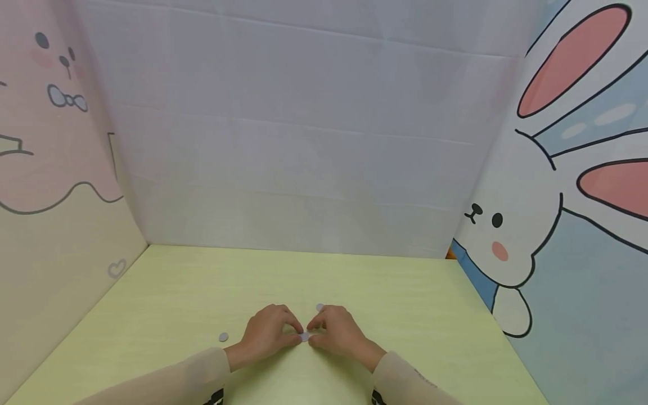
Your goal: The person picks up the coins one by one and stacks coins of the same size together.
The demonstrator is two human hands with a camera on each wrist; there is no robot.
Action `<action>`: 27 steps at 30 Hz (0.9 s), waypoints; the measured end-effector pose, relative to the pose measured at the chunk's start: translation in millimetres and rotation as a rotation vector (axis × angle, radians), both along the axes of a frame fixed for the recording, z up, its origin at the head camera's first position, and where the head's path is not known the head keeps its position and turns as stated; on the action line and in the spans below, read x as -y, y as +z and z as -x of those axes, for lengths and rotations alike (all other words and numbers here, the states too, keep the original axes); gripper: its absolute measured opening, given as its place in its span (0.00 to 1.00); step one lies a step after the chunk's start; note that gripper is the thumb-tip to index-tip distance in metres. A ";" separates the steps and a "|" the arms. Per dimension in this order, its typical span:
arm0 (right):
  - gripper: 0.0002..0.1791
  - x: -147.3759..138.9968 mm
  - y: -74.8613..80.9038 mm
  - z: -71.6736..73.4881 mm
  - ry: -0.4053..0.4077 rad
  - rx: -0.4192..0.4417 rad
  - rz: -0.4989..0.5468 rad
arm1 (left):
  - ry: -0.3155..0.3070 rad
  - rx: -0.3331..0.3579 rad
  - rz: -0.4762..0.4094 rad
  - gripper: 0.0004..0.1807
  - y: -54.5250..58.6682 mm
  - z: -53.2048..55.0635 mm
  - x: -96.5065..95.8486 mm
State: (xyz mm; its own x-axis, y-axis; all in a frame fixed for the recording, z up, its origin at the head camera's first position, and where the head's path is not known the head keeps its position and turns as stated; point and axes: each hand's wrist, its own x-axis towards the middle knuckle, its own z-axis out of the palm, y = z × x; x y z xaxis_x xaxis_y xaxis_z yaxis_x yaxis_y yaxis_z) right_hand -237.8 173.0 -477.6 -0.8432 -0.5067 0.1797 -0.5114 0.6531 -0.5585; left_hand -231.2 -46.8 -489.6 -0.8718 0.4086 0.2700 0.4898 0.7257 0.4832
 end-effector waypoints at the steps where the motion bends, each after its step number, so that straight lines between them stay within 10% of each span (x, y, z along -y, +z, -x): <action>1: 0.08 -1.5 1.3 0.6 -0.001 -0.006 0.008 | 0.002 0.003 0.002 0.05 0.5 -0.2 -0.1; 14: 0.11 -22.3 -4.2 26.4 -0.211 -0.071 0.022 | 0.003 0.015 0.011 0.05 2.0 -2.0 -0.6; 27: 0.14 -28.6 -8.6 50.5 -0.157 -0.041 -0.039 | -0.009 0.013 0.003 0.05 4.4 -2.4 -0.8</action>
